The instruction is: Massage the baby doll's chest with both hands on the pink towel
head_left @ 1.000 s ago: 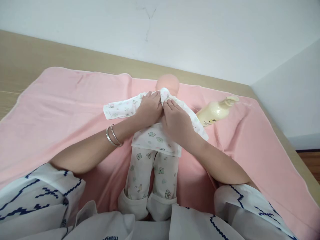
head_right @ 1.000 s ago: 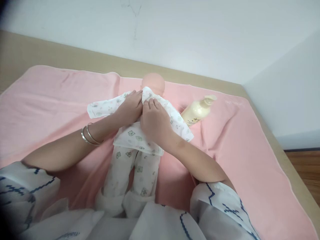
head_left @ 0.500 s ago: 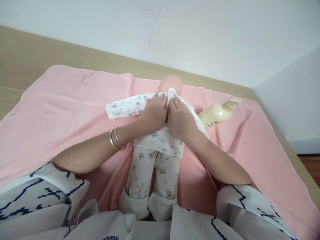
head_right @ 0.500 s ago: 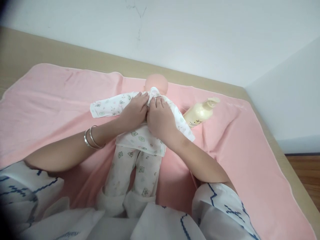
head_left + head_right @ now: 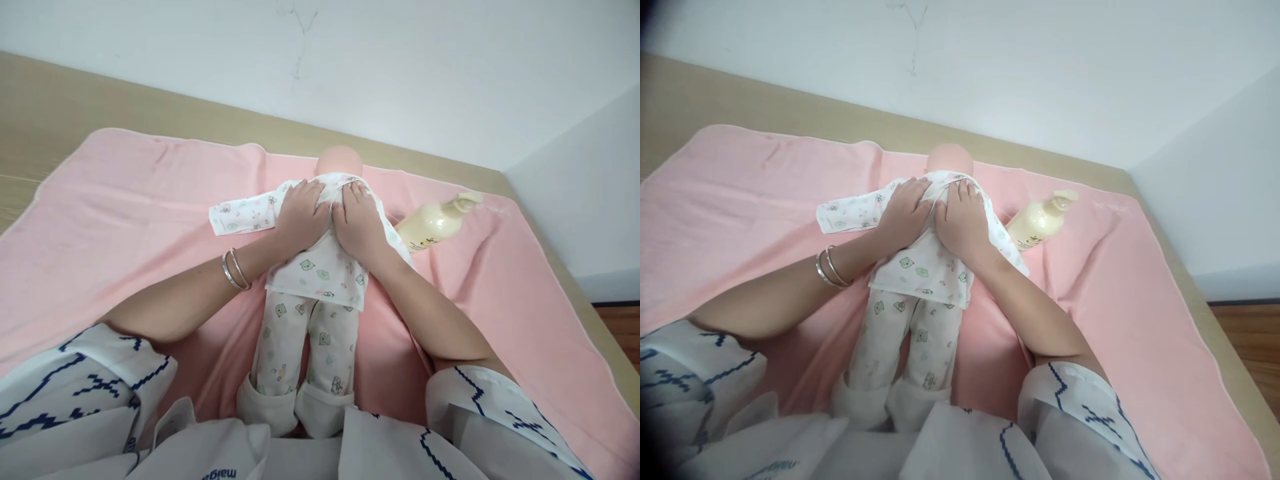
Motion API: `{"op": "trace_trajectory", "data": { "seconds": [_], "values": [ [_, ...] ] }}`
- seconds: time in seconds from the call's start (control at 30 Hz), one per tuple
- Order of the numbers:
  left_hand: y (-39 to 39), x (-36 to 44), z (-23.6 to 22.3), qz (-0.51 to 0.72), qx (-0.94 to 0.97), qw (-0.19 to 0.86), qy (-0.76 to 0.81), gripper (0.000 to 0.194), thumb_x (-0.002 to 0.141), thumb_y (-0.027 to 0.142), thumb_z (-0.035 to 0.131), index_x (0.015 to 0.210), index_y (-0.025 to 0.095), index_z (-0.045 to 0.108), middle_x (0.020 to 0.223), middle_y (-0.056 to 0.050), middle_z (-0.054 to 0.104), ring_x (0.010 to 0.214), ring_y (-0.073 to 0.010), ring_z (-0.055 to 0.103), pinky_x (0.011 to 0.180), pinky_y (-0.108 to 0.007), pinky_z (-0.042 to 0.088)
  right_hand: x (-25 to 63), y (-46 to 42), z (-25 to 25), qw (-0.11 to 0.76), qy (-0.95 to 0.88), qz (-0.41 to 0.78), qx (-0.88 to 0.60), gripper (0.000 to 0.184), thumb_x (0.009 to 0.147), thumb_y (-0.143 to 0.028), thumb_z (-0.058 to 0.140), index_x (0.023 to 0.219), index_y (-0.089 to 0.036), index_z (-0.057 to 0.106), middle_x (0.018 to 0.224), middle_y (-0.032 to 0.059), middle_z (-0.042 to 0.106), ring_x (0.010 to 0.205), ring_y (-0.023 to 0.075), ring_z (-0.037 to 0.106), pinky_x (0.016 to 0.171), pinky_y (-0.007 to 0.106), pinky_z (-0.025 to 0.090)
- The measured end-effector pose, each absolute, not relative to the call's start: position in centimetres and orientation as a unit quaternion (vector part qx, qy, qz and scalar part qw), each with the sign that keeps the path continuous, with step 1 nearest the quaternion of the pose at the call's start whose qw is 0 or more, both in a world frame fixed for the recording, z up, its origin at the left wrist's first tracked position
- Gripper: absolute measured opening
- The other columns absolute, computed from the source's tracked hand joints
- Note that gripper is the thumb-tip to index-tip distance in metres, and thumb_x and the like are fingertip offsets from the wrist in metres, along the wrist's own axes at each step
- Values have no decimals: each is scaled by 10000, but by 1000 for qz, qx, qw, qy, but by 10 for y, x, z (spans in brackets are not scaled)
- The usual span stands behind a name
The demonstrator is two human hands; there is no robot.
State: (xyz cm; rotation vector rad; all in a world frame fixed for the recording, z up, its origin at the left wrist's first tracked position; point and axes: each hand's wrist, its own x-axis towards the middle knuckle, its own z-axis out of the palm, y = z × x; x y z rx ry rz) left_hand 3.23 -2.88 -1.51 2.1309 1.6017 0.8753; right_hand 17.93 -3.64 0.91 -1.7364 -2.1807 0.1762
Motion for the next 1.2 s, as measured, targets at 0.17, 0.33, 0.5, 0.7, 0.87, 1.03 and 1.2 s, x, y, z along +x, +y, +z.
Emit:
{"op": "trace_trajectory", "data": {
  "seconds": [0.17, 0.33, 0.5, 0.7, 0.87, 1.03, 1.2],
  "values": [
    [-28, 32, -13, 282, 762, 146, 564, 574, 1020, 263, 302, 1497, 71, 556, 1642, -171, 534, 1566, -335, 435, 1344, -561, 290, 175, -42, 10, 152, -769, 57, -619, 612, 1048, -253, 299, 1547, 65, 455, 1690, 288, 418, 1620, 392, 345, 1350, 591, 266],
    [-38, 30, -3, 228, 803, 114, 539, 571, 1047, 251, 252, 1490, 14, 524, 1603, -237, 537, 1541, -373, 441, 1303, -611, 332, 178, -39, 14, 123, -779, 49, -612, 621, 1054, -257, 297, 1576, 59, 415, 1704, 298, 389, 1629, 399, 327, 1337, 628, 262],
    [-45, 28, 5, 242, 835, 83, 487, 453, 1029, 193, 276, 1255, 44, 639, 1359, -245, 659, 1374, -364, 557, 1261, -575, 401, 174, -47, 24, 71, -785, 40, -615, 628, 1064, -232, 303, 1601, 90, 357, 1710, 314, 363, 1639, 413, 303, 1342, 611, 250],
    [-10, 13, -6, 237, 829, 105, 496, 384, 1002, 151, 281, 1042, 165, 663, 1082, -161, 704, 1060, -303, 655, 1082, -518, 532, 153, -94, 27, 72, -820, -4, -568, 632, 1061, -251, 360, 1624, 34, 376, 1729, 311, 324, 1642, 462, 281, 1321, 680, 265],
    [-23, 14, -7, 204, 856, 37, 473, 440, 1031, 173, 250, 1082, 119, 684, 1217, -229, 692, 1221, -367, 620, 1149, -587, 464, 162, -75, 31, 73, -805, 72, -584, 609, 1067, -224, 302, 1618, 14, 405, 1741, 258, 343, 1654, 417, 278, 1340, 624, 276],
    [-51, 25, 4, 232, 845, 65, 476, 466, 1031, 199, 294, 1335, 52, 614, 1420, -223, 629, 1406, -356, 528, 1250, -572, 408, 178, -41, 23, 102, -764, 62, -634, 618, 1086, -281, 300, 1616, 29, 370, 1733, 279, 343, 1645, 407, 304, 1318, 654, 290],
    [-24, 17, 2, 227, 860, 102, 446, 385, 986, 162, 311, 1027, 172, 694, 1187, -168, 702, 1188, -335, 616, 1127, -578, 499, 168, -74, 21, 82, -795, -14, -601, 610, 1095, -282, 309, 1609, 37, 388, 1670, 330, 424, 1587, 448, 405, 1274, 661, 355]
  ]
}}
